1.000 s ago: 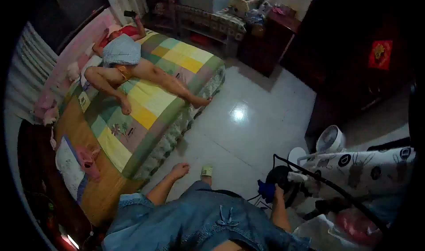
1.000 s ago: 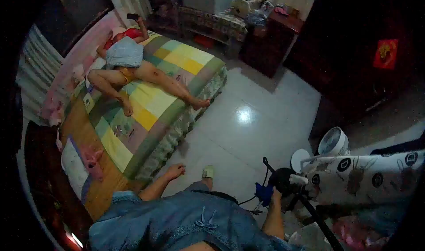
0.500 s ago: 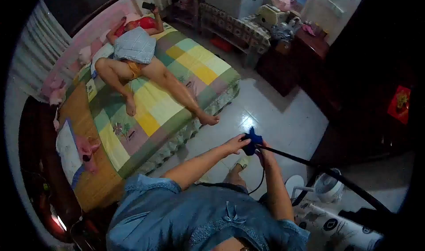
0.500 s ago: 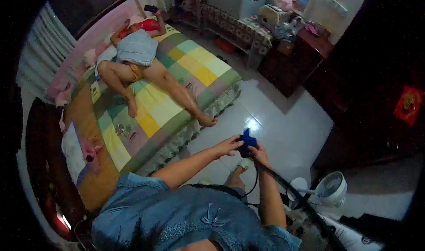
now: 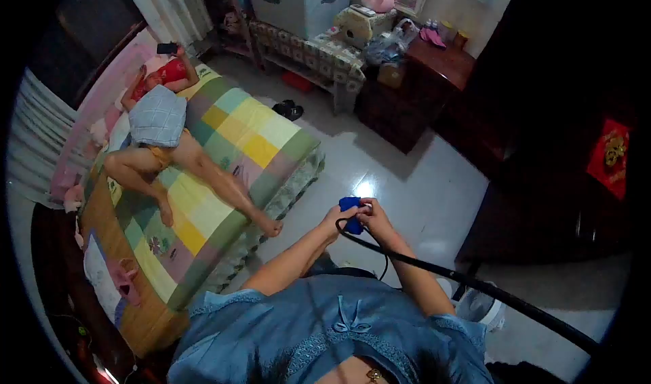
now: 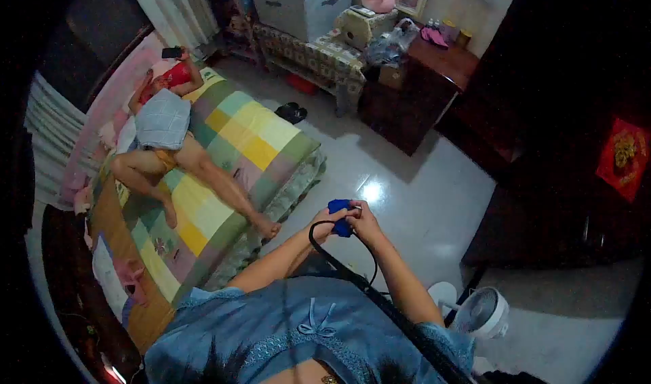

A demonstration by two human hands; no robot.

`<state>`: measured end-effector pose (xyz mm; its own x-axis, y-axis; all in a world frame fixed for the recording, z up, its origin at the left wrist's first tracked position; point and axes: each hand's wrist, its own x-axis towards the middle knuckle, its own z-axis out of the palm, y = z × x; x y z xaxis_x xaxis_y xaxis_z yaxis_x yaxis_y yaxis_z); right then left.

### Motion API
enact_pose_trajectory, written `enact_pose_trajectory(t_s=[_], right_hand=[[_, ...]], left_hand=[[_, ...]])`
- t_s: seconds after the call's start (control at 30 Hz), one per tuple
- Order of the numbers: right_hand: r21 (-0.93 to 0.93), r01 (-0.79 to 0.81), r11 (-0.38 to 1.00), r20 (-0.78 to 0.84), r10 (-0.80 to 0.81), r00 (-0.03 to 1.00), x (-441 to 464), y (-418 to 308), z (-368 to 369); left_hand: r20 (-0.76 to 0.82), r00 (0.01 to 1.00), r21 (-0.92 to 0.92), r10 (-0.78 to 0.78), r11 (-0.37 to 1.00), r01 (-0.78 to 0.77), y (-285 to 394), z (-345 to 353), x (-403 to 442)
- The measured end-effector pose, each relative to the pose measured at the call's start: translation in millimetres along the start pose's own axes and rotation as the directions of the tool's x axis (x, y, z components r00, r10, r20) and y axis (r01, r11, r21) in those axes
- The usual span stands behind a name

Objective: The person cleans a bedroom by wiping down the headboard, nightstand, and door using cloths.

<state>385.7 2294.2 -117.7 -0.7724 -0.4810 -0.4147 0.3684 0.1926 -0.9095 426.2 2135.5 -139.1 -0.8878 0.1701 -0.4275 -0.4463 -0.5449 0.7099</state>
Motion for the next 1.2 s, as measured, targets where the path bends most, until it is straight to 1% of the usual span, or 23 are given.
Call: enact_pose_trajectory(t_s=[0.07,0.17,0.23,0.3,0.33,0.37,0.43,0.47,0.5,0.57,0.6,0.63,0.7,0.77,0.8,0.87,0.9,0.97,1.0,1.07,1.1,1.17,1.2], right_hand=[[-0.258,0.223,0.940,-0.039,-0.240,0.970,23,4,-19],[-0.351,0.303,0.886,-0.012,-0.328,0.945,44,-12,-40],[-0.325,0.301,0.896,0.027,-0.310,0.950,67,-18,-58],[0.003,-0.048,0.999,0.087,0.047,0.995,90,-41,-80],[-0.011,0.002,1.000,-0.063,-0.003,0.998,92,-69,-82],[-0.015,0.022,1.000,-0.152,-0.024,0.988,119,-52,-104],[0.044,0.080,0.996,-0.193,-0.071,0.979,157,-55,-136],[-0.093,-0.022,0.995,-0.311,-0.009,0.950,173,-62,-150],[-0.096,-0.025,0.995,-0.311,-0.006,0.951,189,-70,-164],[-0.057,0.010,0.998,-0.435,-0.033,0.900,215,-86,-190],[0.006,0.006,1.000,-0.487,-0.002,0.873,226,-103,-201],[0.071,0.003,0.997,-0.538,0.036,0.842,234,-119,-211],[0.015,0.102,0.995,-0.584,-0.075,0.808,259,-123,-245],[-0.152,0.128,0.980,-0.594,-0.194,0.780,276,-127,-283],[-0.148,0.121,0.982,-0.602,-0.186,0.777,281,-139,-292],[-0.328,0.073,0.942,-0.713,-0.297,0.635,285,-176,-309],[-0.323,0.068,0.944,-0.715,-0.290,0.636,294,-183,-325],[-0.603,0.056,0.796,-0.694,-0.557,0.456,307,-196,-362],[-0.598,0.055,0.799,-0.694,-0.551,0.464,315,-206,-376],[-0.555,-0.094,0.826,-0.788,-0.487,0.377,331,-231,-401],[-0.551,-0.090,0.830,-0.787,-0.480,0.388,345,-232,-415],[-0.646,-0.244,0.724,-0.743,-0.522,0.418,377,-228,-449],[-0.743,-0.190,0.642,-0.637,-0.590,0.496,396,-212,-467]], left_hand=[[-0.256,0.967,0.200,0.006,0.979,0.047,3,-2,34],[-0.222,0.975,0.317,0.022,0.947,0.051,30,5,76],[-0.135,0.991,0.347,-0.012,0.936,0.059,47,12,110],[0.046,0.997,0.405,-0.064,0.913,0.040,61,25,149],[0.139,0.989,0.375,-0.059,0.927,0.003,82,37,162],[0.051,0.992,0.260,-0.118,0.960,0.101,97,52,168],[0.180,0.942,0.220,-0.284,0.945,0.243,112,43,212],[0.200,0.944,0.237,-0.261,0.948,0.212,120,40,229],[0.220,0.946,0.252,-0.237,0.951,0.180,139,44,238],[0.225,0.970,0.546,-0.092,0.837,-0.047,150,16,287],[0.076,0.997,0.606,0.032,0.792,-0.072,166,17,300],[0.023,0.996,0.689,0.085,0.721,-0.077,187,11,312],[0.002,0.984,0.780,0.180,0.616,-0.114,214,-8,350],[0.007,0.985,0.786,0.173,0.608,-0.113,241,-17,378],[0.011,0.987,0.786,0.163,0.608,-0.110,253,-16,391],[-0.024,0.974,0.780,0.223,0.614,-0.122,272,-11,417],[-0.025,0.976,0.780,0.216,0.614,-0.116,275,-12,435],[-0.030,0.956,0.795,0.291,0.587,-0.153,273,-18,468],[-0.032,0.954,0.835,0.297,0.533,-0.138,291,-2,461],[-0.045,0.958,0.840,0.284,0.530,-0.117,302,6,477],[-0.049,0.960,0.846,0.275,0.523,-0.107,306,9,486],[-0.094,0.955,0.880,0.280,0.472,-0.052,315,18,508],[-0.122,0.949,0.907,0.290,0.420,-0.012,323,25,523]])
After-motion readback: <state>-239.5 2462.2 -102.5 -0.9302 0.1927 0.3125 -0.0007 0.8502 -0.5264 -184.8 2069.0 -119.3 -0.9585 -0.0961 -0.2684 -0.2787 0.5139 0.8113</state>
